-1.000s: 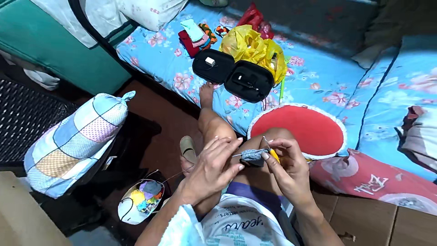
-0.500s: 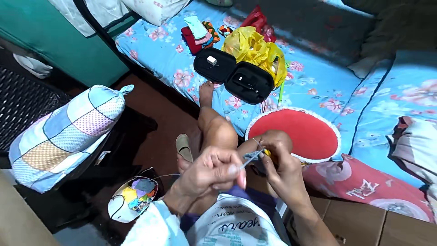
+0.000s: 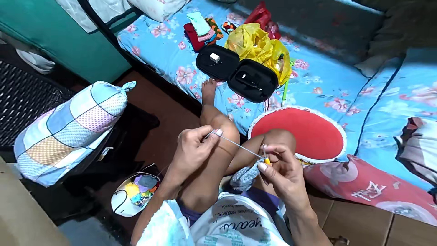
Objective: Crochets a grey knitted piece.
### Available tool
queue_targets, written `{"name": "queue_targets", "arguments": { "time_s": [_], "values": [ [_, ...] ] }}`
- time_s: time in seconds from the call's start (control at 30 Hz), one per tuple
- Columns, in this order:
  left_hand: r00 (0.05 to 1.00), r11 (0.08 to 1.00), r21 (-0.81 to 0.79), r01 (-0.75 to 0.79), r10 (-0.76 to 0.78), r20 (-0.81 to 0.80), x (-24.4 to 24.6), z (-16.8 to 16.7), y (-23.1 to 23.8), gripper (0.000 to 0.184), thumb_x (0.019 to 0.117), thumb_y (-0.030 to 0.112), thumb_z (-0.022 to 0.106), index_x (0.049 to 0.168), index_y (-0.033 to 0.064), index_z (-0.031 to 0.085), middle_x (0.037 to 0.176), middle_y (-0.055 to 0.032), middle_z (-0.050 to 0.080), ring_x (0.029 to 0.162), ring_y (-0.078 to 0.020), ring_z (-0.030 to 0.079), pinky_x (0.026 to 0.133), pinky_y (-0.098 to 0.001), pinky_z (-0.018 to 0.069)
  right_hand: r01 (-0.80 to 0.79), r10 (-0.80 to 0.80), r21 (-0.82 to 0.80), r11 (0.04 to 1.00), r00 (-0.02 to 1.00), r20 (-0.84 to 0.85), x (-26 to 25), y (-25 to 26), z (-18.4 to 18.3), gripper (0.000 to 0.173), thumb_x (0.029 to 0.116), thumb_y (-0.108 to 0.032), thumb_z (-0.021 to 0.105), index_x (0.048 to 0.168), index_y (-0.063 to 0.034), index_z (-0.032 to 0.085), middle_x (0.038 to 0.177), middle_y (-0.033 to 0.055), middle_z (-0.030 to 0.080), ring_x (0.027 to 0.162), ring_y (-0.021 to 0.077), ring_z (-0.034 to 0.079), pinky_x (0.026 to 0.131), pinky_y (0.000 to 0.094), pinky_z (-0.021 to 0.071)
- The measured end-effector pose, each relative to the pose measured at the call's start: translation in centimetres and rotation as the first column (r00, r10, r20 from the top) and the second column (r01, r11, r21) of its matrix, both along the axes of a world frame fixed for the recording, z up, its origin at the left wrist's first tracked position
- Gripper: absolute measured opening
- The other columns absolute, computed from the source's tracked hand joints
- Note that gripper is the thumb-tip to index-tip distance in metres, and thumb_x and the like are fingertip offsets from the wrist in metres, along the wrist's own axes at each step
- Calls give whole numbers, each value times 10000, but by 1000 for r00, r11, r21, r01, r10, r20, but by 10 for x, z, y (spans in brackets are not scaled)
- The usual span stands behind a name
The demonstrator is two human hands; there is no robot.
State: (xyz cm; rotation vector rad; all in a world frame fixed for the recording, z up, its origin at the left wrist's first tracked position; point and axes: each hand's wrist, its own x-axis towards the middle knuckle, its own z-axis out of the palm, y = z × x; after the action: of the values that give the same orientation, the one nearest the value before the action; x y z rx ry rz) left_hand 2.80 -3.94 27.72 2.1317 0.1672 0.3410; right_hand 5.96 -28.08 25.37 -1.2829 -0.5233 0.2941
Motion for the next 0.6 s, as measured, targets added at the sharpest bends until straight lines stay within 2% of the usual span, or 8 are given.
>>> {"name": "queue_targets", "arguments": {
  "time_s": [0.1,0.2,0.27,0.33,0.4,0.43,0.5,0.6],
  "values": [
    [986,917,-372,145,-164,-22,6,18,5,271,963,107,600,696,121,647,635,95,621,548,48,559,515,-123,469,242,21,-407,881,839,543,-1,1,-4,164,1005,-140,548,1101,-30,623,871,30,678,691,18,605,631,152,510],
    [930,785,-522,333,-365,45,8,29,5,283,916,90,606,637,135,618,603,109,606,554,55,561,529,-116,468,455,4,-520,723,749,662,-1,8,-4,179,946,-109,552,1040,-6,664,800,77,688,620,122,633,549,267,525],
    [873,677,-591,439,-476,105,6,27,6,308,937,148,627,629,146,607,637,128,604,598,68,569,559,-110,466,367,-125,-452,813,868,480,4,4,-3,213,961,-89,585,1135,18,646,926,43,706,744,26,646,668,172,542],
    [870,591,-666,454,-457,187,3,12,3,290,953,225,642,672,161,677,805,116,655,756,50,613,671,-125,507,195,-174,-188,962,977,126,8,0,1,282,939,-6,607,1221,-12,584,1013,-21,693,708,-45,592,605,102,492],
    [904,530,-741,412,-337,262,1,-9,-12,218,971,349,650,949,194,801,1108,52,715,1057,-67,650,916,-253,534,106,-95,66,992,983,-155,8,0,6,339,934,45,608,1258,-42,561,1000,-1,720,601,-31,559,511,116,457],
    [910,516,-754,407,-295,290,0,-18,-24,327,968,394,659,1215,199,747,1249,2,692,1173,-139,629,1003,-333,519,91,-56,143,986,971,-232,7,1,6,353,935,56,601,1270,-43,547,978,12,723,564,-23,545,487,124,451],
    [907,589,-691,419,-309,286,-3,-25,-45,903,902,517,706,1594,131,274,1419,-93,579,1275,-229,587,1041,-409,518,84,-7,236,968,951,-309,5,6,5,363,942,53,603,1284,-40,526,950,27,728,541,-14,554,476,129,462],
    [934,737,-574,357,-295,203,-7,-19,-67,1299,789,397,831,1555,-90,-98,1409,-180,549,1215,-205,626,953,-344,576,102,19,316,943,933,-359,-1,12,3,371,942,24,635,1291,-30,524,967,46,725,579,-1,589,512,139,497]
  ]
}}
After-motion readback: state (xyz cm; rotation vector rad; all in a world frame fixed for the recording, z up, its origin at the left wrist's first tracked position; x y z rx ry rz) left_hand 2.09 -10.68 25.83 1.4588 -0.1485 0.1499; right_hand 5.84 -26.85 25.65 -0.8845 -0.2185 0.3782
